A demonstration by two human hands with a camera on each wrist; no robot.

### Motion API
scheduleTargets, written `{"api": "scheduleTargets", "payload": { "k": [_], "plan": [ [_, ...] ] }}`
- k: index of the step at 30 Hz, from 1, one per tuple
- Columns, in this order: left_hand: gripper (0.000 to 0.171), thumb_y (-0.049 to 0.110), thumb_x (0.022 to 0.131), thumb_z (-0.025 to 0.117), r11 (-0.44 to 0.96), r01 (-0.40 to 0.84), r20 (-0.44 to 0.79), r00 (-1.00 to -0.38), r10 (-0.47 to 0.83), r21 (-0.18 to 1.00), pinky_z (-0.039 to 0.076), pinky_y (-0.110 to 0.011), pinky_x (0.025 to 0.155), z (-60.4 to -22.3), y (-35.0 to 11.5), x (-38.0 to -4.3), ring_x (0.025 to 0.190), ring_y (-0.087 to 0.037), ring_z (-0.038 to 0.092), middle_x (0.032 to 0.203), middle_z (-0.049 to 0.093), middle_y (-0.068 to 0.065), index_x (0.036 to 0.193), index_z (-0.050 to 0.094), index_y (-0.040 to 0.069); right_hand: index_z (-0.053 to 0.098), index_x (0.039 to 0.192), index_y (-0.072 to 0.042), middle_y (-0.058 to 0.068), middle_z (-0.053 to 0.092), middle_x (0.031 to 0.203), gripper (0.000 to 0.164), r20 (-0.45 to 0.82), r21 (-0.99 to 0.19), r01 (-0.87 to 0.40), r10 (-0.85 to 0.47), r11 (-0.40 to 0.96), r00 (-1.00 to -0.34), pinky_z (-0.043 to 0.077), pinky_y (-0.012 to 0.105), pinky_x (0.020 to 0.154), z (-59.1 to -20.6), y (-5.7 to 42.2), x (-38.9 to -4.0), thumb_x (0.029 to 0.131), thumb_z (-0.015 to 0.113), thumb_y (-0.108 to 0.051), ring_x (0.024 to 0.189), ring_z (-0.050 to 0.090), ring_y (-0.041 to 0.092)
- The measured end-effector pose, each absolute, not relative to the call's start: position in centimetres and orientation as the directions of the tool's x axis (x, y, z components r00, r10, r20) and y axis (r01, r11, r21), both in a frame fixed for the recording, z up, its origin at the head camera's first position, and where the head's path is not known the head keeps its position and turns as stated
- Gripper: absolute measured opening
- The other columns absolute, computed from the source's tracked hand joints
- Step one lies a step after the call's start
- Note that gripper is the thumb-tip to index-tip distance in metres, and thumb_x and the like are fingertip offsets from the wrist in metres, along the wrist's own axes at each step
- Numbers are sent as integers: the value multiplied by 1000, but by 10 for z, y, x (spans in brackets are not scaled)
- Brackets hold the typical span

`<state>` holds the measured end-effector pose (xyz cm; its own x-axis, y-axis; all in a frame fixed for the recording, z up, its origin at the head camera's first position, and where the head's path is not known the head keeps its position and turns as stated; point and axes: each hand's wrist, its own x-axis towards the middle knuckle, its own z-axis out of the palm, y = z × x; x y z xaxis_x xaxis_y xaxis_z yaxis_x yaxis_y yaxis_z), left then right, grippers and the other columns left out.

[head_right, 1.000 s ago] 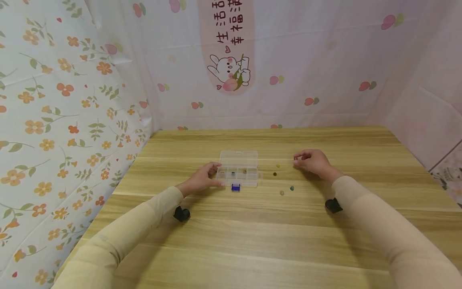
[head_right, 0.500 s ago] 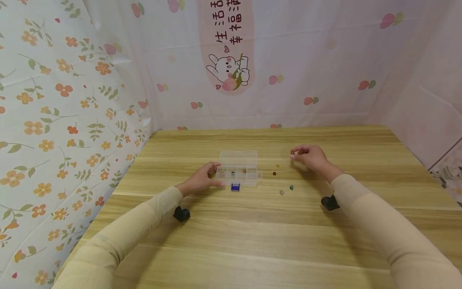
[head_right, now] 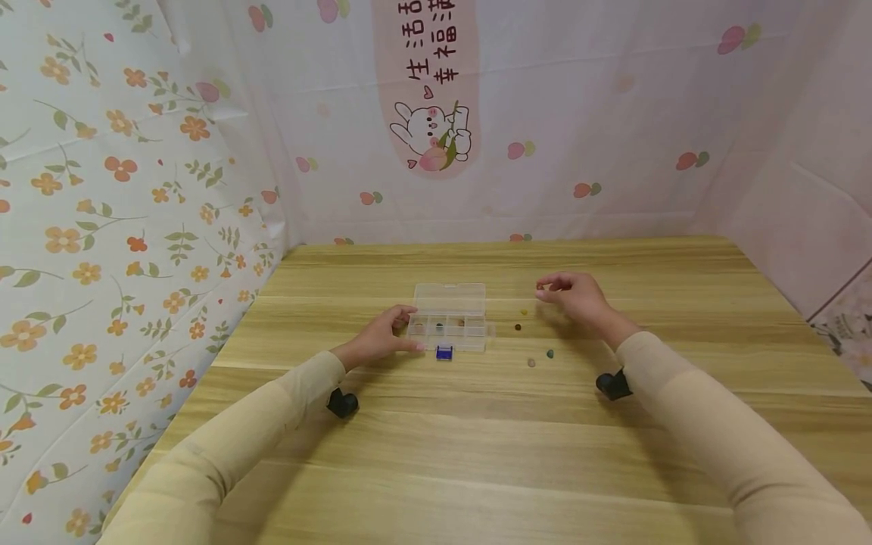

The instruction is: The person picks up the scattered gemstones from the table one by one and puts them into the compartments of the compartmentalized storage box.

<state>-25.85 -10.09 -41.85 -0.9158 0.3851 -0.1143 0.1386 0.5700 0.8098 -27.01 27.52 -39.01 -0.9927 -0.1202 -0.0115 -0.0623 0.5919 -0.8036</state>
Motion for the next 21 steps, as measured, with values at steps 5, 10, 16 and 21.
{"api": "scheduleTargets", "payload": {
  "k": [5, 10, 16, 21],
  "plan": [
    [73, 24, 80, 83, 577, 141, -113, -918, 381, 804, 36, -43, 105, -418, -101, -259, 122, -28, 46, 127, 49, -9, 142, 45, 10, 62, 124, 1, 17, 56, 116, 41, -9, -815, -65, -125, 576, -992, 45, 37, 81, -390, 268, -270, 94, 67, -26, 102, 51, 28],
    [74, 24, 80, 83, 571, 142, -111, -916, 386, 808, 37, -42, 104, -419, -101, -259, 119, -26, 46, 125, 49, -8, 142, 45, 9, 63, 123, 2, 17, 56, 111, 40, 6, -832, -85, -144, 548, -990, 46, 39, 79, -390, 260, -269, 93, 68, -23, 95, 51, 27],
    [74, 25, 80, 83, 566, 143, -111, -914, 389, 812, 37, -43, 103, -419, -102, -260, 118, -26, 46, 125, 49, -7, 142, 45, 10, 63, 121, 4, 15, 58, 106, 41, 24, -845, -114, -176, 523, -984, 46, 30, 72, -390, 249, -267, 92, 69, -25, 89, 51, 25],
    [74, 26, 80, 83, 565, 145, -109, -914, 391, 812, 38, -42, 101, -419, -102, -259, 116, -25, 46, 125, 49, -7, 142, 46, 11, 64, 120, 3, 14, 59, 103, 38, 39, -848, -136, -196, 513, -980, 45, 27, 67, -392, 238, -266, 92, 70, -21, 84, 51, 23]
  ]
}}
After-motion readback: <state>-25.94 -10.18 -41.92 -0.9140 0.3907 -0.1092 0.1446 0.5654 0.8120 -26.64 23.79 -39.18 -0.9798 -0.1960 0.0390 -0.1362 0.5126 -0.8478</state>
